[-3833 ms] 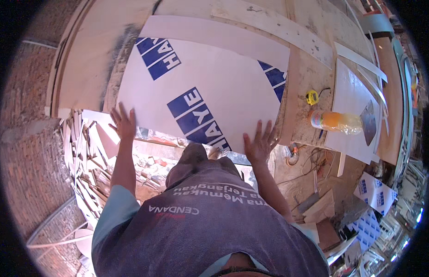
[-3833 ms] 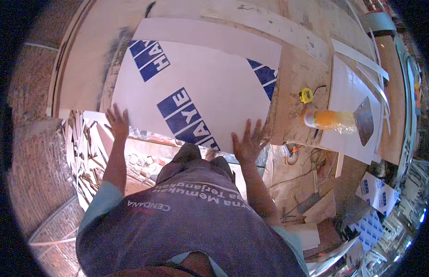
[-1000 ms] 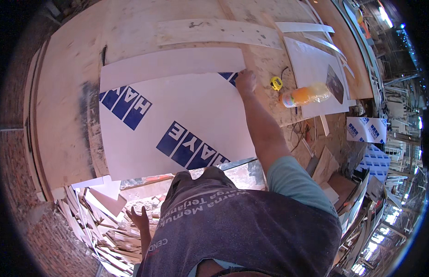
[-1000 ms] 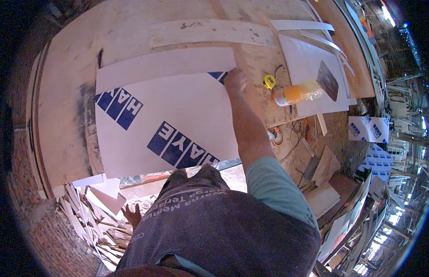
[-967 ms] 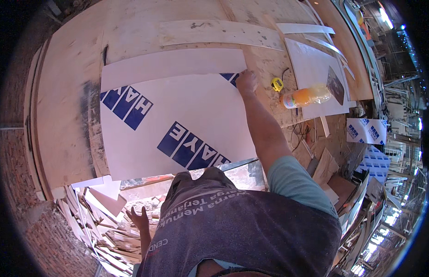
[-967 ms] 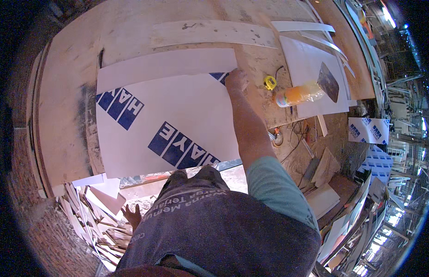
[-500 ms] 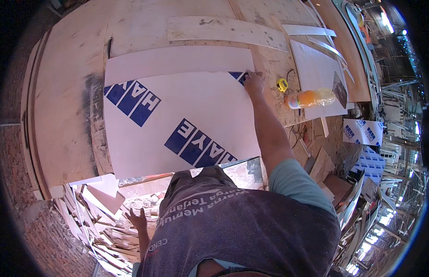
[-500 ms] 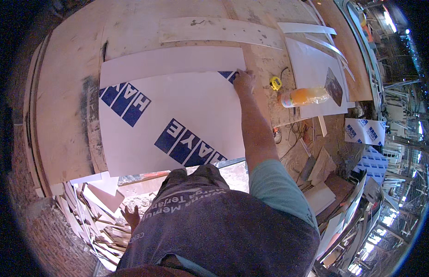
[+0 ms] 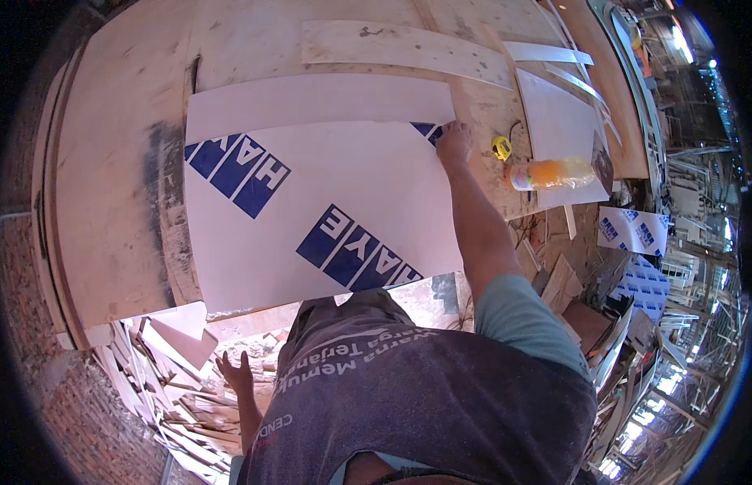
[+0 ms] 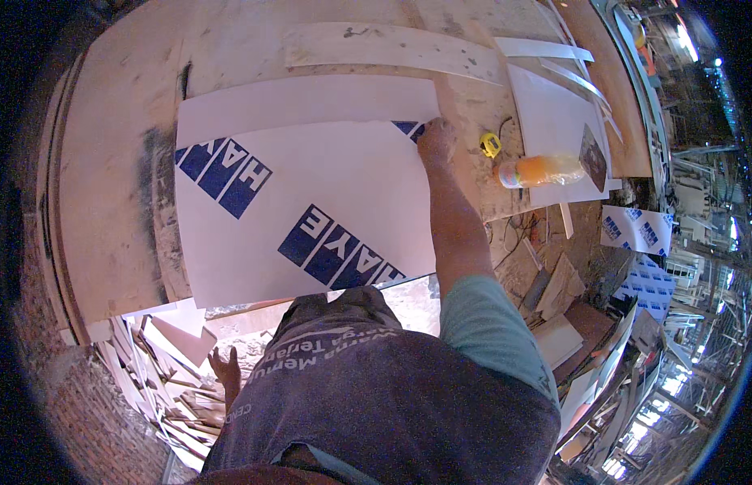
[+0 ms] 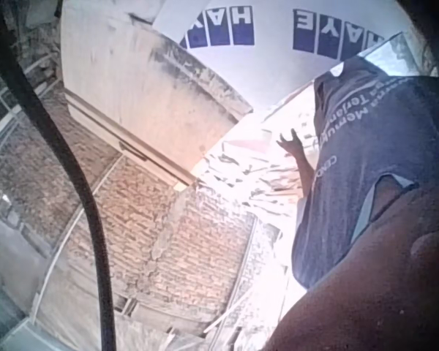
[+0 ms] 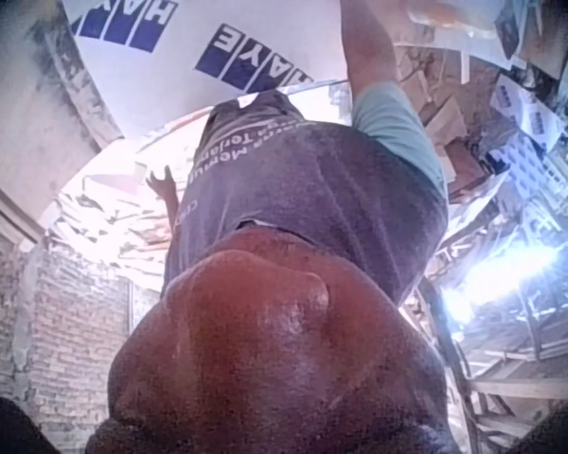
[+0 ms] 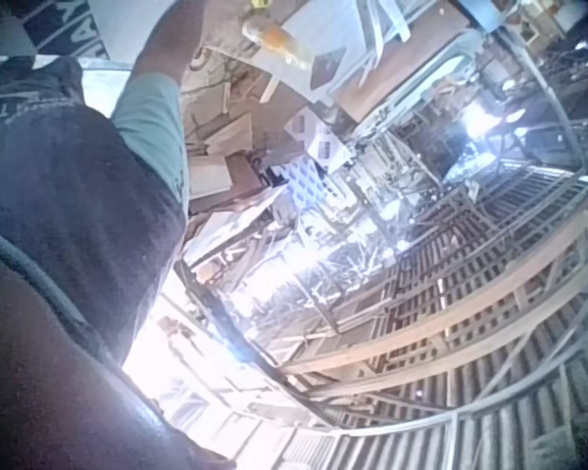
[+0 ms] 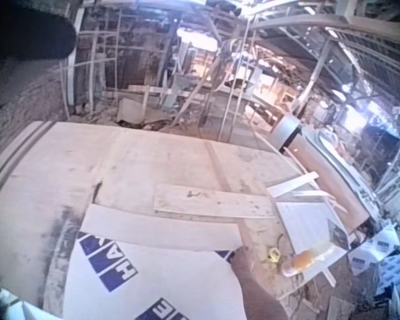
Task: The person applies a laminate sheet to a wooden board, smoothing it down by hand and peeling off a protective film.
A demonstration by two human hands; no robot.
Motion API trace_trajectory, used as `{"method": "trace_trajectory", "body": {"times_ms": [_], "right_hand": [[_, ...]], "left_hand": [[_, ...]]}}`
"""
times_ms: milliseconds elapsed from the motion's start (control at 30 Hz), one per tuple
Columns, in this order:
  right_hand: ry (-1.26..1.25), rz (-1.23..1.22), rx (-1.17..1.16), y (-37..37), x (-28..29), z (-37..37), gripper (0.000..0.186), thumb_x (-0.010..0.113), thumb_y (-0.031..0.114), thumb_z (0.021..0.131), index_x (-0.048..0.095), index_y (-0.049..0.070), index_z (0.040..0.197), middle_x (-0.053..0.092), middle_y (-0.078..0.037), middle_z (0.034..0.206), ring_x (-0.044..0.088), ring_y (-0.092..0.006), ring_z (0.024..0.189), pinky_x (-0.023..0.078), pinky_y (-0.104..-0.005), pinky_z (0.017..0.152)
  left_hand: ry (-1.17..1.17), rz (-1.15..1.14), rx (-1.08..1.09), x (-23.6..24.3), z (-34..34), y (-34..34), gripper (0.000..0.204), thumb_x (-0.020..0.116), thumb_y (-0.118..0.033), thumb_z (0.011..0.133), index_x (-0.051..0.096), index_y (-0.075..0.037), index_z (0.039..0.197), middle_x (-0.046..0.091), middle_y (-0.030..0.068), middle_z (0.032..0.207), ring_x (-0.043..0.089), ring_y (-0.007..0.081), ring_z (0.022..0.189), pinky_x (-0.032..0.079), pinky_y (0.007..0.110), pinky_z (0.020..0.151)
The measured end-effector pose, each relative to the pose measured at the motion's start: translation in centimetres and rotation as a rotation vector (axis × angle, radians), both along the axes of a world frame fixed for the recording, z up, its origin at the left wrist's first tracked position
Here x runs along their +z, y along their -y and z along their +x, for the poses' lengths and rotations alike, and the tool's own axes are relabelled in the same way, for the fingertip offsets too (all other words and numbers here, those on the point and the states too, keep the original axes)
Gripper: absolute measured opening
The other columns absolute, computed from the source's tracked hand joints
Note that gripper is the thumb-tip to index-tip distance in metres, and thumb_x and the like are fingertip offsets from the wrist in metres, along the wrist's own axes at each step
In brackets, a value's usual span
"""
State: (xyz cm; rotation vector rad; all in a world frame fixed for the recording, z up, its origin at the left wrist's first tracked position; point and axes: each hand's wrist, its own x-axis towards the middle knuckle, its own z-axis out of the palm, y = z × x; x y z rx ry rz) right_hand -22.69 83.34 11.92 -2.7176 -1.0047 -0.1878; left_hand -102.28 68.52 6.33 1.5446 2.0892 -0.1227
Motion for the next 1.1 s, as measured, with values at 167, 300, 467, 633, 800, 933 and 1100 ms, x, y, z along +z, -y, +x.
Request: {"method": "trace_trajectory", "body": {"times_ms": [167,300,467,633,800,933,1100], "right_hand": [[-0.035,0.057,0.044,0.4,-0.1,-2.2,0.014,0.056,0.020,0.097,0.061,0.008,0.103,0.067,-0.016,0.102,0.061,-0.0370,0.103,0.045,-0.0480,0.091],[-0.157,0.219,0.021,0.8,-0.3,-1.8,0.013,0.053,0.020,0.099,0.054,0.007,0.105,0.068,-0.020,0.095,0.063,-0.0430,0.095,0.046,-0.0531,0.084],[-0.293,0.213,-0.031,-0.8,-0.6,-2.7,0.012,0.051,0.018,0.099,0.052,0.007,0.105,0.067,-0.023,0.092,0.063,-0.0468,0.093,0.046,-0.0567,0.078],[-0.354,0.195,0.150,-1.4,-0.4,-5.4,0.007,0.052,0.011,0.096,0.052,0.006,0.101,0.066,-0.024,0.090,0.063,-0.0473,0.092,0.048,-0.0557,0.077],[-0.336,0.288,0.292,1.6,0.8,-5.7,0.015,0.060,0.007,0.087,0.061,0.005,0.102,0.066,-0.022,0.092,0.064,-0.0423,0.089,0.051,-0.0497,0.079],[-0.249,0.218,0.230,5.2,1.7,-1.4,0.026,0.068,0.015,0.087,0.070,0.008,0.112,0.065,-0.019,0.107,0.062,-0.0381,0.101,0.050,-0.0464,0.089],[-0.049,-0.057,0.248,7.5,1.3,4.1,0.032,0.067,0.026,0.090,0.070,0.010,0.118,0.067,-0.016,0.113,0.060,-0.0372,0.108,0.049,-0.0469,0.094]], "left_hand": [[0.098,0.214,-0.090,1.1,0.7,-0.7,0.056,0.074,-0.036,0.089,0.062,0.005,0.124,0.063,0.0265,0.124,0.058,0.0420,0.118,0.045,0.051,0.103],[0.115,0.372,-0.271,5.5,6.2,-3.5,0.039,0.073,-0.024,0.088,0.067,0.002,0.116,0.068,0.0206,0.113,0.063,0.0373,0.108,0.048,0.046,0.097],[0.248,0.678,-0.577,9.7,12.6,-6.9,0.039,0.072,-0.015,0.086,0.064,0.000,0.121,0.065,0.0158,0.122,0.060,0.0322,0.118,0.039,0.052,0.109],[0.483,0.698,-0.742,12.0,22.3,-10.4,0.047,0.073,-0.014,0.083,0.061,-0.001,0.126,0.061,0.0157,0.129,0.055,0.0333,0.129,0.035,0.055,0.113],[0.472,0.644,-0.827,10.5,29.1,-13.8,0.054,0.073,-0.020,0.083,0.059,-0.001,0.131,0.056,0.0182,0.137,0.050,0.0359,0.133,0.032,0.057,0.114],[0.422,0.622,-0.854,10.3,33.0,-14.6,0.066,0.076,-0.027,0.083,0.053,0.000,0.138,0.048,0.0210,0.145,0.042,0.0376,0.140,0.030,0.058,0.115],[0.122,0.398,-0.847,10.2,34.5,-13.2,0.085,0.078,-0.043,0.080,0.044,0.000,0.145,0.028,0.0229,0.159,0.025,0.0409,0.149,0.026,0.063,0.115]]}}
